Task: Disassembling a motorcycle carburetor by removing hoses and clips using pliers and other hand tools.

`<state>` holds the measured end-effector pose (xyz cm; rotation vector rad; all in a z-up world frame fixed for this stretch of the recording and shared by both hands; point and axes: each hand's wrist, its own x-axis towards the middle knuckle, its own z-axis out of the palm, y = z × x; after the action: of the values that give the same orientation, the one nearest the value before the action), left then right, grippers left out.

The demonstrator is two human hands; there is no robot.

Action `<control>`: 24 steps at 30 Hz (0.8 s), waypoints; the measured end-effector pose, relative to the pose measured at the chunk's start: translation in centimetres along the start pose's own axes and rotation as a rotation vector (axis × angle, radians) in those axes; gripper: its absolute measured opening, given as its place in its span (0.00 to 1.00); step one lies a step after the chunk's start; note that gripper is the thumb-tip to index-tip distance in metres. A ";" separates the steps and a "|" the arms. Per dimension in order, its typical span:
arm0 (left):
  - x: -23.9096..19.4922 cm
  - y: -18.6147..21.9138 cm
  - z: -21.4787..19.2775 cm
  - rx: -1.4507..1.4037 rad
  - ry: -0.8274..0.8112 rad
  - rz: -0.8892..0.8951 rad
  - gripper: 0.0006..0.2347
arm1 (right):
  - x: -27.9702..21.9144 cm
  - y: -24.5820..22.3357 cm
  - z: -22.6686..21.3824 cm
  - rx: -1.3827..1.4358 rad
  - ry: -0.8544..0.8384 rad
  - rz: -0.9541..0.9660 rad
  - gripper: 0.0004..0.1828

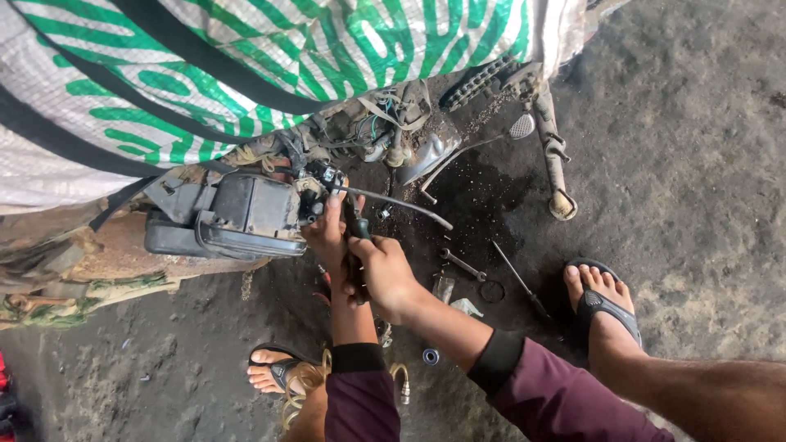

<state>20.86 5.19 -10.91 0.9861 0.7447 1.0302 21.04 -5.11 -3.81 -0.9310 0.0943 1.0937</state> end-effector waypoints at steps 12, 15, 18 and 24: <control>2.3 -2.0 -3.0 0.076 0.038 -0.109 0.25 | 0.6 2.0 -2.9 -0.399 -0.031 -0.240 0.14; 1.8 -1.6 -1.6 0.040 0.054 -0.105 0.24 | 3.9 4.4 -5.2 -0.413 -0.056 -0.355 0.13; 2.9 -3.4 -2.0 0.006 -0.008 -0.032 0.22 | 5.4 5.2 -6.4 -0.442 -0.105 -0.450 0.13; 2.6 -3.2 -2.4 -0.018 -0.024 0.064 0.22 | 6.7 4.8 -9.0 -0.564 -0.219 -0.589 0.10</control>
<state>20.81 7.78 -14.94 1.0104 0.6863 1.0774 23.86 -5.81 -15.68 -1.2260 -0.6626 0.6617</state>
